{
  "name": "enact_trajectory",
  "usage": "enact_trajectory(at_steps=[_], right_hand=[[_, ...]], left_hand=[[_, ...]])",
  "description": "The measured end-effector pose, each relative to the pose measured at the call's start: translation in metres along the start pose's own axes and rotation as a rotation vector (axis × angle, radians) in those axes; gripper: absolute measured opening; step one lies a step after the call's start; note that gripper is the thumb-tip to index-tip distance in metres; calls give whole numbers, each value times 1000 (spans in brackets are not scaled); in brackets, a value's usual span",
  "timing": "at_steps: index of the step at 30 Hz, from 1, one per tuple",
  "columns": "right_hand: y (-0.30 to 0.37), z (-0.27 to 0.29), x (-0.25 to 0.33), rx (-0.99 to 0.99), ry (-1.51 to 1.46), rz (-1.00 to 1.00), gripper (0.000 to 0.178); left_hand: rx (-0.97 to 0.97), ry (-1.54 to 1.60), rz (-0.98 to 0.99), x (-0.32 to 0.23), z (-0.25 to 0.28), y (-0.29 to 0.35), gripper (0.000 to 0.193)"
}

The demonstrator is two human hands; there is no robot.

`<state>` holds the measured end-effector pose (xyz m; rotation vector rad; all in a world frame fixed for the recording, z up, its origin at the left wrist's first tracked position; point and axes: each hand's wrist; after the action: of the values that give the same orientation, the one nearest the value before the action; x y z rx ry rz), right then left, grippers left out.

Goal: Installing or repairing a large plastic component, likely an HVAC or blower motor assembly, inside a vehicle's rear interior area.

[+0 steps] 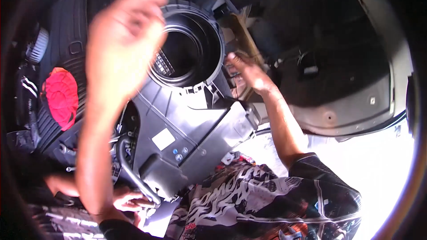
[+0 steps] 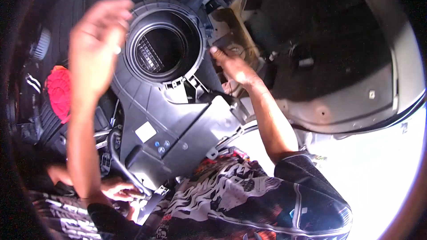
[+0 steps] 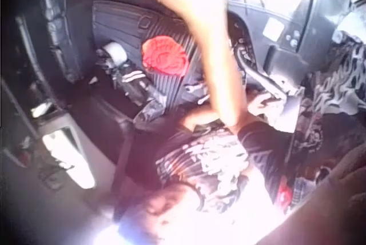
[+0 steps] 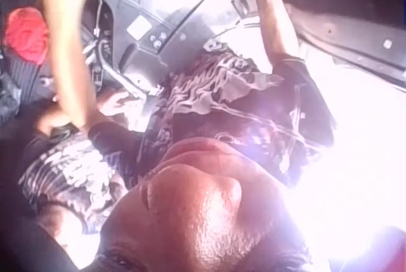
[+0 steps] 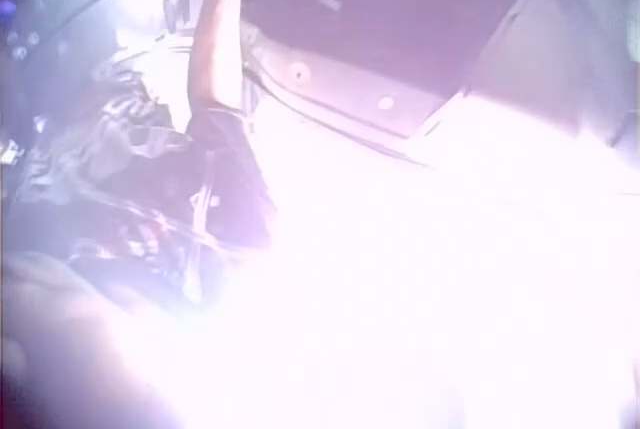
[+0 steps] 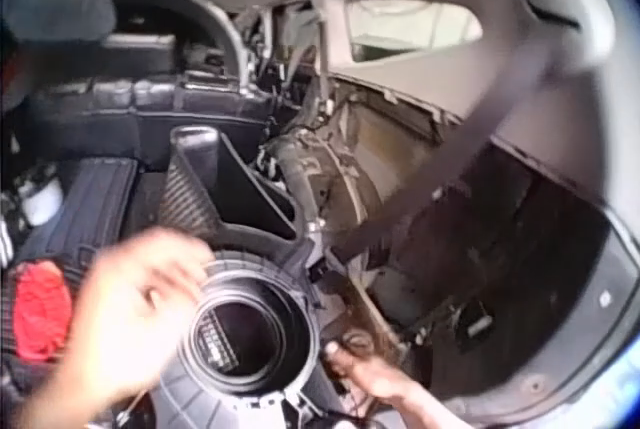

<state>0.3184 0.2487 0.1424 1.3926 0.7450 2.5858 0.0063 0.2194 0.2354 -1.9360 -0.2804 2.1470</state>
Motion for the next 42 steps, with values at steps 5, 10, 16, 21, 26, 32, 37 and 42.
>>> enact_trajectory(at_steps=[5, 10, 16, 21, 26, 32, 37, 42], right_hand=[[48, -8, -39, 288, 49, 118, 64], [84, -2, -50, 356, -106, 134, 48], [98, 1, -75, 293, -365, 215, 32], [87, 2, -104, 388, -622, 165, 34], [29, 4, -92, -21, -409, 137, 46], [-26, -38, -43, 224, -1073, 11, 34], [-39, -45, -49, 227, -1203, -28, 25], [-51, -54, -40, 230, -1177, -126, 22]], left_hand=[[245, -915, 90, 16, -70, 62, 55], [334, -1098, 204, 18, -104, 62, 52], [480, -1078, 190, 28, -111, 59, 31], [566, -1079, 398, 17, -120, 51, 25], [675, -379, 788, 34, -108, -1, 33], [470, -1233, 493, 110, -117, -27, 90], [435, -854, 755, 113, -121, -27, 113], [455, -657, 925, 103, -122, -30, 119]])
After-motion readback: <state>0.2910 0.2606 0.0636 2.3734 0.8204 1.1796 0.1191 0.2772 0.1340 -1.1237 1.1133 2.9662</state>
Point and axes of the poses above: each hand's wrist, its own y-axis away from the middle knuckle, its own z-axis out of the back of the hand, x = y × z, and after that the axes turned 4 degrees about x, right-handed
